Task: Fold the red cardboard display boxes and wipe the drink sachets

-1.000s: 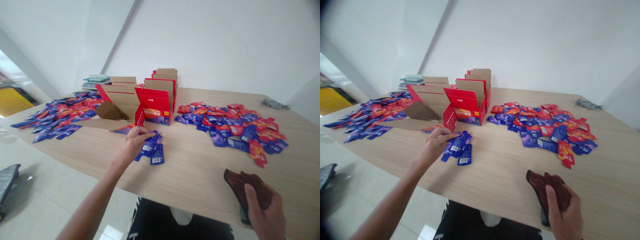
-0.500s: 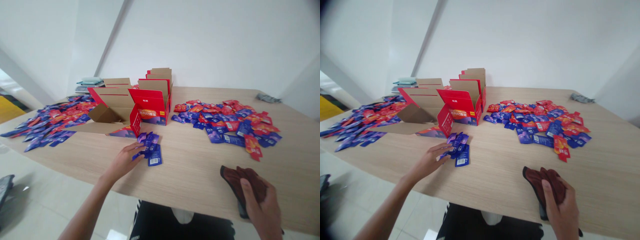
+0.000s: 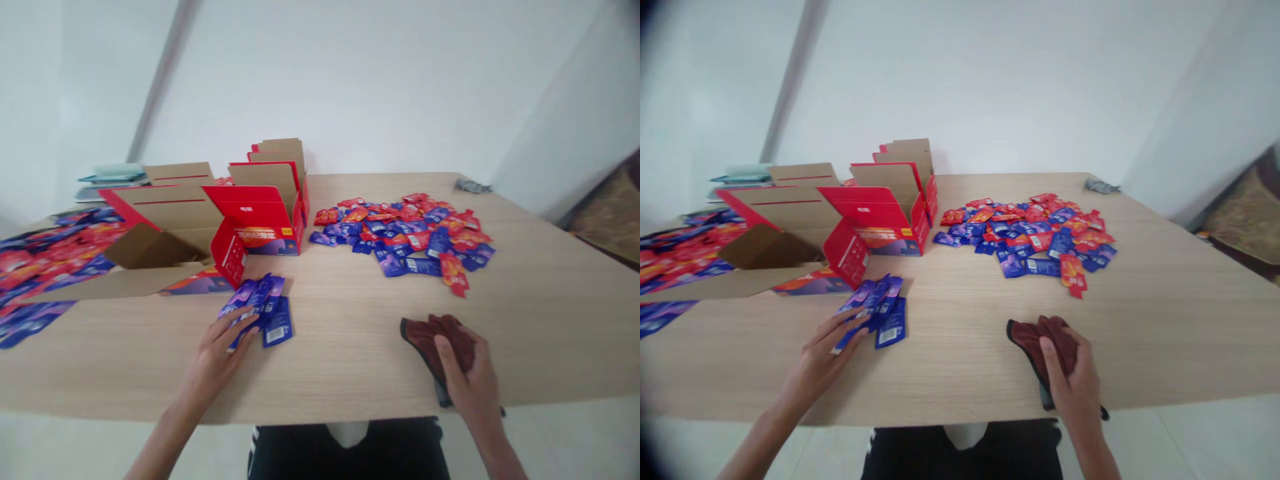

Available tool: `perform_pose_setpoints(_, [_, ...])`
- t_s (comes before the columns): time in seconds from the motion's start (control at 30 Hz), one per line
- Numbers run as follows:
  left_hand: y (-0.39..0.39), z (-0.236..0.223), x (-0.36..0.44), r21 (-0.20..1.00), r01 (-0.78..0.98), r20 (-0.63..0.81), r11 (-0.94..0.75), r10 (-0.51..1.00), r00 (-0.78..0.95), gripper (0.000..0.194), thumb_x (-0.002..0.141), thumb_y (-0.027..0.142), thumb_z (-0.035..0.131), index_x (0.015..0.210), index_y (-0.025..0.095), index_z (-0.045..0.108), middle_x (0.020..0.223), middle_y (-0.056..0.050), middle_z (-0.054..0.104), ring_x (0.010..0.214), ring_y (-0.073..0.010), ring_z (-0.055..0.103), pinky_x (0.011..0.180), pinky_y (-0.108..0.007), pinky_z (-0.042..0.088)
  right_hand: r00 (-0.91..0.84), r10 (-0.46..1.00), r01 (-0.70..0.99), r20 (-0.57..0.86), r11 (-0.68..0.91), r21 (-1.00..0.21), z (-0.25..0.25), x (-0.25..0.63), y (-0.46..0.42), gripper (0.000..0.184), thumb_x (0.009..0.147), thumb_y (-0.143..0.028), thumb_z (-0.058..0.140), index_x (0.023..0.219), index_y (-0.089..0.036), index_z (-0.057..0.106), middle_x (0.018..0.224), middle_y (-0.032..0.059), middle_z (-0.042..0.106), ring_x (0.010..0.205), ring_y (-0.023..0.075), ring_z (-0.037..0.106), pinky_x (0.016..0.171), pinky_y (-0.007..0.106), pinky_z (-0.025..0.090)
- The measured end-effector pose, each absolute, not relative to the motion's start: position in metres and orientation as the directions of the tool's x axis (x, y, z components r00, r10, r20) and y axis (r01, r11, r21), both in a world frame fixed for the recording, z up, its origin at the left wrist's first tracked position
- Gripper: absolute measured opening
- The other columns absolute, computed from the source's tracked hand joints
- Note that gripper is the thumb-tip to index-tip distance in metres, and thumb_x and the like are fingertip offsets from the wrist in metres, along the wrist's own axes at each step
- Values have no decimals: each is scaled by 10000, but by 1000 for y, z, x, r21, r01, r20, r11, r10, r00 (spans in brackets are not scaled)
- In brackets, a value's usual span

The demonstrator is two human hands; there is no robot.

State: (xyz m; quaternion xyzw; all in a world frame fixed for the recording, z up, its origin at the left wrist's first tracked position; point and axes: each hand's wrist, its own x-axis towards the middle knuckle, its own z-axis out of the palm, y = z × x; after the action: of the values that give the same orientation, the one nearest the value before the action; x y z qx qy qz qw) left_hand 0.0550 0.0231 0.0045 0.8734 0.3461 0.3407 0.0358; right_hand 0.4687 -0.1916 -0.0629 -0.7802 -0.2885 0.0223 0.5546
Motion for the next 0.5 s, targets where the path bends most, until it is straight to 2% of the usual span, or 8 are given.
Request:
perform_pose_setpoints(0.1, [8, 39, 112, 328, 452, 608, -829, 552, 571, 179, 1033, 336, 613, 1146, 243, 716, 1179, -61, 700, 1087, -216, 697, 986, -339, 560, 812, 482, 449, 329, -155, -880, -63, 468, -190, 615, 845, -650, 686, 1258, -202, 605, 1287, 162, 680, 1186, 328, 644, 1045, 514, 482])
perform_pose_setpoints(0.2, [-4, 68, 198, 363, 286, 451, -887, 436, 779, 242, 1089, 340, 497, 1012, 216, 690, 991, -41, 703, 925, -173, 704, 839, -276, 563, 802, 488, 452, 345, -118, -884, -66, 468, -192, 555, 871, -593, 691, 1257, -205, 600, 1286, 155, 679, 1178, 307, 648, 1042, 493, 490])
perform_pose_setpoints(0.27, [-3, 70, 263, 287, 263, 331, -921, 352, 875, 339, 1108, 386, 432, 972, 210, 688, 929, -38, 700, 878, -177, 704, 818, -290, 567, 801, 486, 445, 350, -91, -891, -69, 467, -196, 541, 876, -578, 694, 1255, -205, 595, 1293, 151, 675, 1164, 297, 652, 1036, 483, 497])
perform_pose_setpoints(0.33, [6, 55, 322, 196, 259, 287, -946, 308, 907, 346, 1101, 400, 438, 1028, 193, 706, 1038, -75, 721, 991, -210, 712, 902, -327, 570, 811, 467, 433, 351, -77, -898, -72, 467, -199, 544, 873, -588, 693, 1244, -202, 595, 1289, 152, 674, 1155, 298, 652, 1019, 479, 505])
perform_pose_setpoints(0.37, [12, 44, 347, 179, 264, 294, -948, 308, 905, 311, 1081, 400, 492, 1132, 175, 700, 1175, -109, 712, 1119, -241, 689, 988, -359, 549, 820, 453, 425, 350, -74, -902, -73, 467, -200, 548, 871, -597, 691, 1238, -201, 596, 1278, 151, 677, 1151, 302, 652, 1009, 477, 509])
perform_pose_setpoints(0.43, [22, 18, 386, 150, 279, 318, -949, 313, 895, 463, 1026, 431, 599, 1367, 118, 607, 1470, -187, 578, 1398, -320, 530, 1155, -436, 447, 837, 424, 412, 347, -69, -909, -75, 467, -201, 551, 865, -610, 689, 1223, -201, 599, 1243, 146, 687, 1138, 309, 655, 988, 474, 515])
perform_pose_setpoints(0.5, [26, -6, 410, 137, 301, 338, -944, 330, 881, 627, 1022, 470, 592, 1475, 47, 504, 1595, -246, 435, 1511, -366, 388, 1221, -491, 367, 838, 424, 404, 345, -56, -913, -75, 467, -201, 539, 871, -602, 685, 1223, -204, 594, 1229, 144, 689, 1125, 313, 661, 971, 474, 524])
